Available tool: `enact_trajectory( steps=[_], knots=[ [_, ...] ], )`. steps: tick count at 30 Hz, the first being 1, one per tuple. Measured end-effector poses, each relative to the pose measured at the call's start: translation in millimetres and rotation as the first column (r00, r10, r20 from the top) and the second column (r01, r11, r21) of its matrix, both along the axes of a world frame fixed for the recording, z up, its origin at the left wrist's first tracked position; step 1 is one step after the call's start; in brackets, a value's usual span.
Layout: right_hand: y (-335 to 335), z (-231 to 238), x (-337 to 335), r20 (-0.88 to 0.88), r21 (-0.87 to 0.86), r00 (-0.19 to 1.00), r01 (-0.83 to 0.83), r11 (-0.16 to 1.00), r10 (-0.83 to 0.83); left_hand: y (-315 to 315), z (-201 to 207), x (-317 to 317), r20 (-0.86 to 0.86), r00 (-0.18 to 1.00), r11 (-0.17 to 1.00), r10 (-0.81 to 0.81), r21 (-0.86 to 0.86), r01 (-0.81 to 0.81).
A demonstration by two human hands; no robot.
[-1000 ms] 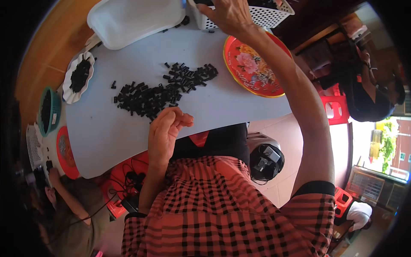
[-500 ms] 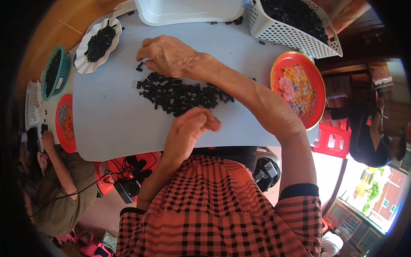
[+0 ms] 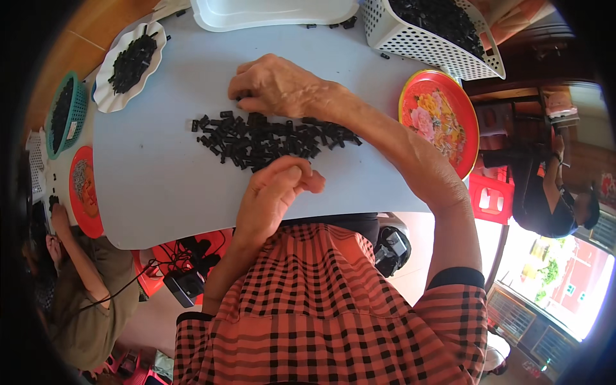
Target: The person sorts small black plastic components by hand on a workbench, inspecting them one by one.
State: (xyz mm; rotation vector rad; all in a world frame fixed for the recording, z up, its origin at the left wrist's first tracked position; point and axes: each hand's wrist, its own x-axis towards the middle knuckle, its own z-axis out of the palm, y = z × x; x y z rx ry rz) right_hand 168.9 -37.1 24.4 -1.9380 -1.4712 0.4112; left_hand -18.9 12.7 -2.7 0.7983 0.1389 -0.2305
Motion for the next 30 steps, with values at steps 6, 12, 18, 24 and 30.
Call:
enact_trajectory(
  steps=[6, 12, 18, 24, 30],
  knots=[
    [-26.7, 6.5, -13.9, -0.036, 0.028, 0.998, 0.047, 0.999, -0.046, -1.9, -0.2, 2.7, -0.022, 0.999, 0.998, 0.034, -0.051, -0.035],
    [-45.6, 2.0, -8.6, 0.069, -0.02, 0.993, 0.096, 0.995, -0.094, 0.0, 2.3, 7.3, -0.018, 0.999, 0.998, 0.049, -0.041, -0.05],
    [-10.9, 6.1, -20.7, 0.105, 0.138, 0.993, 0.036, 0.99, -0.051, -3.7, 3.3, 5.7, -0.037, 0.998, 0.998, 0.059, -0.002, -0.059],
    [17.7, 7.3, -19.2, 0.169, -0.092, 0.985, -0.024, 0.995, 0.039, -1.8, -3.2, 3.7, 0.022, 0.999, 0.999, 0.026, -0.044, -0.025],
    [-5.2, 13.6, -18.9, 0.033, -0.064, 0.995, 0.093, 0.994, -0.092, 2.2, 19.4, -5.4, 0.007, 0.999, 0.984, 0.053, 0.17, -0.053]
  ],
)
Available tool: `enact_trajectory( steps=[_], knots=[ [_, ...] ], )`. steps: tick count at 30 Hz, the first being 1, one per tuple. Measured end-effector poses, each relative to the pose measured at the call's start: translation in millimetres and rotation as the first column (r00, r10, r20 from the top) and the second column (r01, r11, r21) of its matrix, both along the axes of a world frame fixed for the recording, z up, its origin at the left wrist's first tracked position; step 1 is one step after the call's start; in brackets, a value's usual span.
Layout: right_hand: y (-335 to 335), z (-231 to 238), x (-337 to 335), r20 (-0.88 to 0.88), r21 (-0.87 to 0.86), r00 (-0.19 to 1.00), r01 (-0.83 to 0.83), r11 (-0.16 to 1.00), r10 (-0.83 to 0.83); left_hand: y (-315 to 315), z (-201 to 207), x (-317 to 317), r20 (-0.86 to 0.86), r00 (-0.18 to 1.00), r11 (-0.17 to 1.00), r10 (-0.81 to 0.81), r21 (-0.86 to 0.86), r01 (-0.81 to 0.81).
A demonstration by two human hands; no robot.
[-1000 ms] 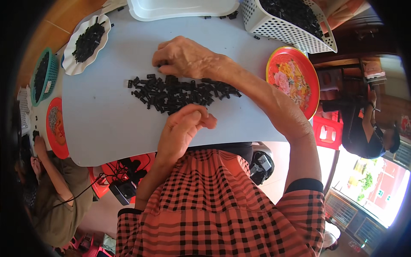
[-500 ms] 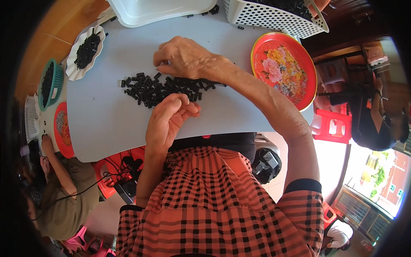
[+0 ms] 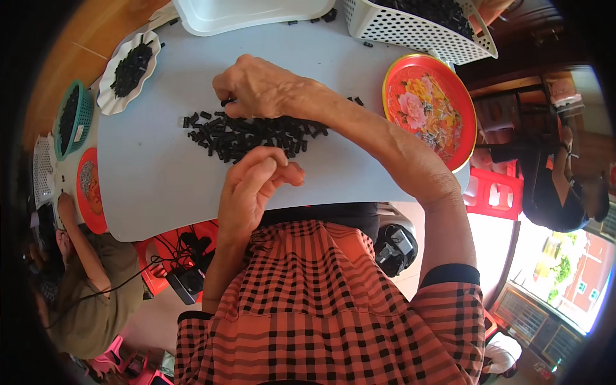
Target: The person sorts small black plastic components by hand on a workbench, inspecting them one by one.
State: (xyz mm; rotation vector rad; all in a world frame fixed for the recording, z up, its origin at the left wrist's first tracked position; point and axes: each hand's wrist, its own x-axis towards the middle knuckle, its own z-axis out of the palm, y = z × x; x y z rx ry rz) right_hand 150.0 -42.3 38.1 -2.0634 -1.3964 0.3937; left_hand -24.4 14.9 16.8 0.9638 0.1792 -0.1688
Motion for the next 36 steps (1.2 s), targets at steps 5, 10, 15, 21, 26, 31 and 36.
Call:
enact_trajectory(
  steps=[5, 10, 15, 21, 26, 31, 36],
  knots=[
    [-36.5, 9.5, -13.3, -0.38, 0.202, 0.922, 0.162, 0.966, -0.075, 6.5, 6.6, 1.8, 0.202, 0.953, 0.925, 0.227, 0.262, -0.276],
    [-66.5, 9.7, -35.1, -0.691, 0.251, 0.717, 0.355, 0.9, -0.09, 2.9, 12.5, 18.7, 0.432, 0.854, 0.664, 0.289, 0.552, -0.504],
    [-81.2, 3.3, -54.2, -0.543, 0.354, 0.825, 0.394, 0.848, -0.157, -7.5, 7.8, 26.1, 0.473, 0.858, 0.422, 0.2, 0.749, -0.511],
    [-143.7, 16.7, -52.8, -0.204, 0.368, 0.856, 0.516, 0.773, -0.474, -21.5, 8.1, 32.5, 0.304, 0.952, 0.795, 0.042, 0.566, -0.216],
    [-219.6, -2.5, 1.5, 0.246, 0.275, 0.739, 0.567, 0.776, -0.627, -39.3, 3.9, 28.4, 0.284, 0.959, 0.912, -0.019, 0.397, -0.099],
    [-221.3, -19.0, 16.0, 0.234, 0.15, 0.772, 0.572, 0.806, -0.591, -56.5, 2.7, 27.5, 0.258, 0.961, 0.931, -0.095, 0.364, -0.005],
    [-210.4, -19.6, 21.3, 0.369, 0.028, 0.719, 0.625, 0.78, -0.589, -59.3, 1.3, 31.7, 0.194, 0.979, 0.924, -0.061, 0.382, -0.018]
  ],
)
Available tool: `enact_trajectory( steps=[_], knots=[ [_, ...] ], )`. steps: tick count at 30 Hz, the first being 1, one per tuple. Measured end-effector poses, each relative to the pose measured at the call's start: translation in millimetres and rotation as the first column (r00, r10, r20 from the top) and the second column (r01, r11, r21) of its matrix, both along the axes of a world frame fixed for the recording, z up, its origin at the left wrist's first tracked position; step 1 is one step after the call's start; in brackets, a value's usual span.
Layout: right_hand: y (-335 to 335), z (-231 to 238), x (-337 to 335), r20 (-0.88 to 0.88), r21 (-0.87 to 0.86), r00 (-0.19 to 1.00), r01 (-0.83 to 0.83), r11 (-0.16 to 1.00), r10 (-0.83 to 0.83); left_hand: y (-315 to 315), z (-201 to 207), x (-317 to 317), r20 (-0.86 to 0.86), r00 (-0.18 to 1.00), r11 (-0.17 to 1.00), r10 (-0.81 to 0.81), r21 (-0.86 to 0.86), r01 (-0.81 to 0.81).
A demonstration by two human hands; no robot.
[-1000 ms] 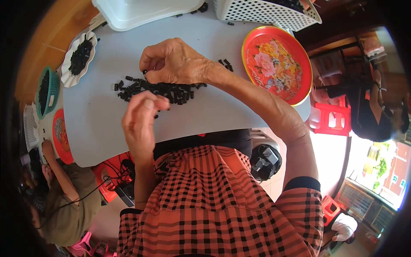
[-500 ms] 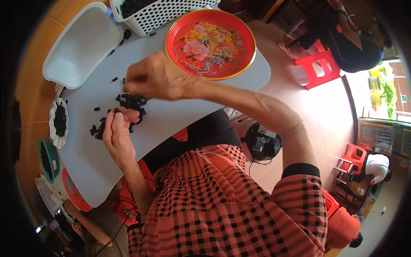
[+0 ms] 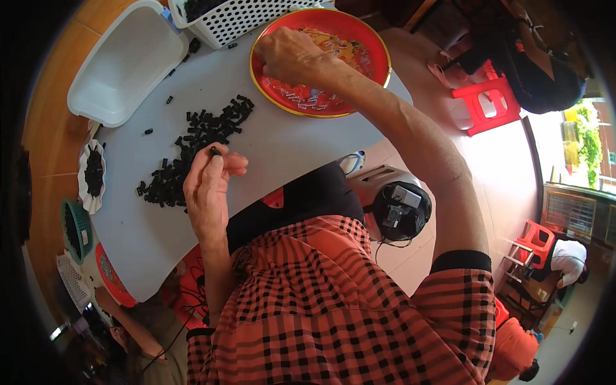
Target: The person sorts small black plastic components by hand on a workbench, inspecting them one by one.
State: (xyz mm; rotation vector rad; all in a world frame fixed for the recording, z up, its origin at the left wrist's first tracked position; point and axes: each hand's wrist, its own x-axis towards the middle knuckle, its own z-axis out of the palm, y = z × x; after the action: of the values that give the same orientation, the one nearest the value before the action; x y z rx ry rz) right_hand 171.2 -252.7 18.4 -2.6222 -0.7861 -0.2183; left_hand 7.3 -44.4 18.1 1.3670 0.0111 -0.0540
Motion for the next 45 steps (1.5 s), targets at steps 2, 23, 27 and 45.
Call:
enact_trajectory(
  steps=[2, 23, 27, 45],
  knots=[
    [-0.4, 0.7, 0.1, 0.014, -0.011, 1.0, 0.028, 1.0, -0.027, 2.0, -2.1, 3.3, -0.05, 0.999, 0.999, -0.011, -0.05, 0.009],
    [84.7, 20.6, -69.5, -0.505, 0.687, 0.71, -0.014, 0.727, 0.491, 25.8, -6.5, 7.1, -0.015, 0.998, 0.996, 0.054, -0.064, -0.055],
    [86.8, 20.2, -70.8, -0.489, 0.631, 0.729, -0.084, 0.771, 0.48, 26.9, -8.1, 4.9, -0.032, 0.999, 0.989, 0.044, -0.143, -0.048],
    [153.3, -12.6, 85.2, 0.301, -0.054, 0.877, -0.376, 0.925, 0.374, 35.3, -22.5, -12.1, -0.057, 0.996, 0.967, -0.062, -0.251, 0.045]
  ],
)
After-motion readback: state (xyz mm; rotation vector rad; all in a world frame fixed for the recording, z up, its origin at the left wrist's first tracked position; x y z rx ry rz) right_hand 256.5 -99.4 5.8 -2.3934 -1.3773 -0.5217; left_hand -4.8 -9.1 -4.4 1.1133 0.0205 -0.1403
